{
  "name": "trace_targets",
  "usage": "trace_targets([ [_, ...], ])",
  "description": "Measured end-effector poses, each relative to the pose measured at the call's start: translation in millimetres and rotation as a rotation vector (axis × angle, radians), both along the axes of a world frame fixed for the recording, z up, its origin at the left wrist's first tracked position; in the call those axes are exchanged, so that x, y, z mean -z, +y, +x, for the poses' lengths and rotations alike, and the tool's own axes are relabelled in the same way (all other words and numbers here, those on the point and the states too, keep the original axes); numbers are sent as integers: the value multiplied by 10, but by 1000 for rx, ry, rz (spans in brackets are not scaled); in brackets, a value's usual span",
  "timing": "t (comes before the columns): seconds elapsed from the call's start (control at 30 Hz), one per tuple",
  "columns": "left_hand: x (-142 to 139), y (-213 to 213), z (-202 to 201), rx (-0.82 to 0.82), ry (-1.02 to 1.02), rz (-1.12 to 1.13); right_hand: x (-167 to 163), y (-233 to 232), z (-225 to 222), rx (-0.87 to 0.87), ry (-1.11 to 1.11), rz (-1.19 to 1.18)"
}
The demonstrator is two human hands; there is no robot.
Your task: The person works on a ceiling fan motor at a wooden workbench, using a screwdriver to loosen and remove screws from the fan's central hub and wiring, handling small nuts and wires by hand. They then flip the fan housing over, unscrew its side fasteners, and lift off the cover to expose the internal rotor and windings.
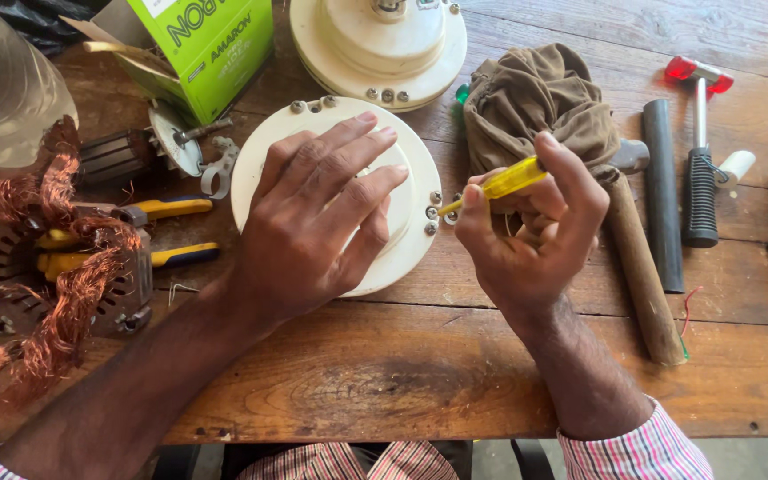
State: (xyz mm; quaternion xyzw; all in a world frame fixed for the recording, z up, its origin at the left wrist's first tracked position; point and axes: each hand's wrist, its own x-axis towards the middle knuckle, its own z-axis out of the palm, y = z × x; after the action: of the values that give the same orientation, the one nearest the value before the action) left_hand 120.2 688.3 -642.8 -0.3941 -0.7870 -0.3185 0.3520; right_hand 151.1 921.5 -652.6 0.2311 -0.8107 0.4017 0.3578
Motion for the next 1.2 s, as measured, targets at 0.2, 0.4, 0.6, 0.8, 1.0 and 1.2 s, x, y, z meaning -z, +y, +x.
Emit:
trace_targets([
  [0.2, 20, -11, 4, -14, -8, -5, 21, 17, -14, 18, -37, -47],
  [0.4, 32, -21, -33, -16, 42, -56, -72, -61, -56, 46, -20, -13],
  [0.6, -172, 19, 62, -82, 126, -106, -190, -81, -50, -81, -24, 34],
  [0.8, -175, 364, 299, -139, -41, -278, -230, -67, 33, -79, -22, 11],
  [1.0, -112, 502, 209, -247, -93, -333, -280, -95, 48, 66, 67, 82],
  [1.2, -123, 465, 204, -237, -144, -376, -304, -122, 43, -64, 151, 116],
])
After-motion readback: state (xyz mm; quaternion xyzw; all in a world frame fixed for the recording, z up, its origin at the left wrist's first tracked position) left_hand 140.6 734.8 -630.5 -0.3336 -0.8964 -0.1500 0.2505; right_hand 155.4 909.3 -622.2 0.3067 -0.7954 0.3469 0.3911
